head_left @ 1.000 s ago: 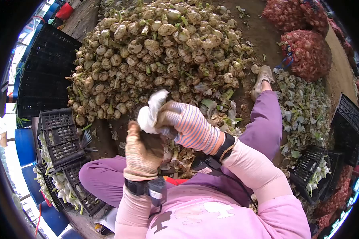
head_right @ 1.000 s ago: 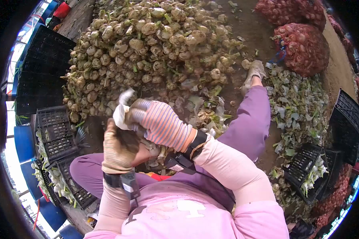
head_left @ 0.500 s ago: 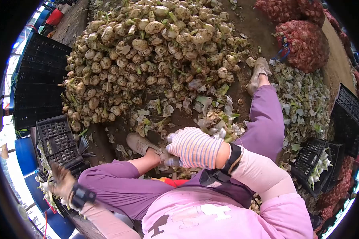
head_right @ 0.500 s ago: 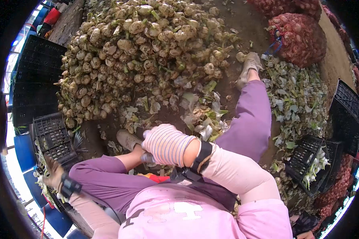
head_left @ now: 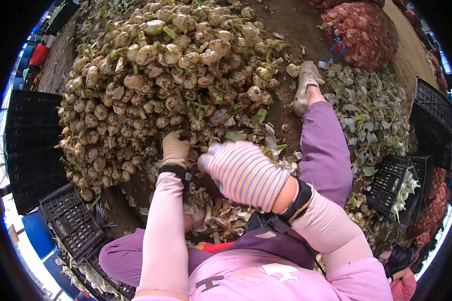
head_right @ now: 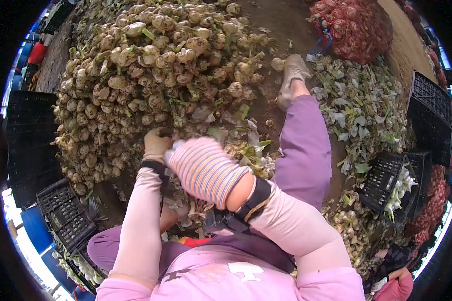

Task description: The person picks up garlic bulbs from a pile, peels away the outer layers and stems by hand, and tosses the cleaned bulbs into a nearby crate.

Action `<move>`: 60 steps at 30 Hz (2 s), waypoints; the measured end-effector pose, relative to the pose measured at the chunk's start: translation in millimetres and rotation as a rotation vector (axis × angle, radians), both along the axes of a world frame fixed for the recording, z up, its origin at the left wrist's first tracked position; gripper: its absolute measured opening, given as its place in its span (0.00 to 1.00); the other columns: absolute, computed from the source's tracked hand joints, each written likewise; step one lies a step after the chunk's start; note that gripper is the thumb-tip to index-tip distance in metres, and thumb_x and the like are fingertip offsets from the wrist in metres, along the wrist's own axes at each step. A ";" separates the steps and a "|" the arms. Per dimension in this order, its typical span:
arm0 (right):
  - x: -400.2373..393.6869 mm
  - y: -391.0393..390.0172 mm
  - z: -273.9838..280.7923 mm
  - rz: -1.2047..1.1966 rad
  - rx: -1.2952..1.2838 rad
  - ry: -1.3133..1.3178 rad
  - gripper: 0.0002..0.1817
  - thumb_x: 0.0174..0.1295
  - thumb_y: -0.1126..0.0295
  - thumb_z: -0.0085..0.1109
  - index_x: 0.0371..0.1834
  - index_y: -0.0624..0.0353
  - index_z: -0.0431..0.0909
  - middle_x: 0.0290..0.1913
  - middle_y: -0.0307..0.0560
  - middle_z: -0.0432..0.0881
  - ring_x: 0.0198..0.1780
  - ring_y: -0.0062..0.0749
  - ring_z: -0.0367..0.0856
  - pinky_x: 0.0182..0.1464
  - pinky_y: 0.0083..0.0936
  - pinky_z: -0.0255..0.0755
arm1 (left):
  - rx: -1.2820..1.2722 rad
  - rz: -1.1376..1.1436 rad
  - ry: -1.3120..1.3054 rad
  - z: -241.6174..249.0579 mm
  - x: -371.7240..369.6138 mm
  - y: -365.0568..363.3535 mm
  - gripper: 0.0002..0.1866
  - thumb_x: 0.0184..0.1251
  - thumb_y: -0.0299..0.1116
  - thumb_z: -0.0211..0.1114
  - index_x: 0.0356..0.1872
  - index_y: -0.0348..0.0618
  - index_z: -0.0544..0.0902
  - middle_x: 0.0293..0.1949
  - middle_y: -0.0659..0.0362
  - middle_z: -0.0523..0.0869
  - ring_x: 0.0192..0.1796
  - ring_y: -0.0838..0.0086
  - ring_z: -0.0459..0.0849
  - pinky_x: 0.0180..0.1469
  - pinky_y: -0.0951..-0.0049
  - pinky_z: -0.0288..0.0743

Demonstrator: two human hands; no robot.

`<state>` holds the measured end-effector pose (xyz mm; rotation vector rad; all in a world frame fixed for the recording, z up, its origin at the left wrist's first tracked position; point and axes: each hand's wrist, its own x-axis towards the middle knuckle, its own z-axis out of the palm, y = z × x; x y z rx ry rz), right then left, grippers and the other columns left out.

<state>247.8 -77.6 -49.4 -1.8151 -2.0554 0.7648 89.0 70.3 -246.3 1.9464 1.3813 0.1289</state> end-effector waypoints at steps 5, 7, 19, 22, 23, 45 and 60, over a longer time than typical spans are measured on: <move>12.2 8.0 6.1 -0.032 -0.119 -0.095 0.21 0.50 0.51 0.61 0.31 0.60 0.76 0.27 0.53 0.79 0.32 0.50 0.80 0.34 0.40 0.73 | -0.420 -0.141 -0.543 134.2 -6.1 -28.2 0.24 0.48 0.10 0.57 0.51 0.35 0.76 0.36 0.57 0.84 0.41 0.74 0.82 0.45 0.79 0.75; 4.8 12.1 9.9 0.041 -0.192 -0.094 0.21 0.50 0.51 0.61 0.30 0.61 0.76 0.27 0.54 0.79 0.32 0.49 0.80 0.34 0.39 0.73 | -0.582 -0.112 -0.567 185.3 -5.8 -46.4 0.26 0.49 0.12 0.59 0.54 0.35 0.74 0.36 0.57 0.83 0.40 0.76 0.81 0.43 0.80 0.75; -11.7 -10.5 22.1 -0.209 -0.333 1.331 0.16 0.63 0.59 0.56 0.39 0.63 0.79 0.33 0.43 0.83 0.35 0.15 0.76 0.39 0.21 0.73 | -0.103 0.001 -0.675 226.7 -21.6 -122.4 0.29 0.40 0.24 0.74 0.50 0.40 0.78 0.43 0.56 0.78 0.47 0.71 0.78 0.50 0.71 0.72; -11.1 -10.2 13.4 -0.206 -0.409 1.319 0.16 0.64 0.60 0.54 0.41 0.64 0.78 0.35 0.39 0.83 0.35 0.17 0.77 0.40 0.19 0.73 | 0.478 -0.116 -0.503 218.2 -19.7 -125.5 0.30 0.35 0.16 0.71 0.48 0.43 0.80 0.42 0.59 0.76 0.41 0.73 0.79 0.45 0.77 0.72; -12.5 -10.0 10.1 -0.198 -0.410 1.402 0.16 0.64 0.60 0.54 0.42 0.64 0.77 0.34 0.39 0.82 0.35 0.17 0.76 0.41 0.20 0.73 | 0.477 -0.116 -0.503 218.4 -19.0 -127.0 0.30 0.35 0.16 0.71 0.48 0.43 0.80 0.42 0.59 0.76 0.41 0.73 0.79 0.45 0.77 0.72; -17.5 -5.7 14.5 -0.039 -0.143 1.167 0.15 0.65 0.61 0.53 0.43 0.63 0.76 0.35 0.42 0.80 0.37 0.22 0.75 0.41 0.23 0.69 | 0.369 -0.112 -0.549 227.4 -29.8 -118.3 0.31 0.36 0.15 0.71 0.50 0.43 0.79 0.44 0.59 0.75 0.43 0.76 0.77 0.44 0.78 0.73; -32.5 1.0 23.4 -0.191 -0.277 1.650 0.18 0.60 0.62 0.60 0.46 0.63 0.73 0.40 0.40 0.79 0.43 0.21 0.75 0.48 0.22 0.70 | 0.193 0.141 -0.755 233.4 -26.4 -115.3 0.26 0.46 0.23 0.72 0.51 0.37 0.76 0.45 0.58 0.78 0.44 0.74 0.79 0.48 0.78 0.72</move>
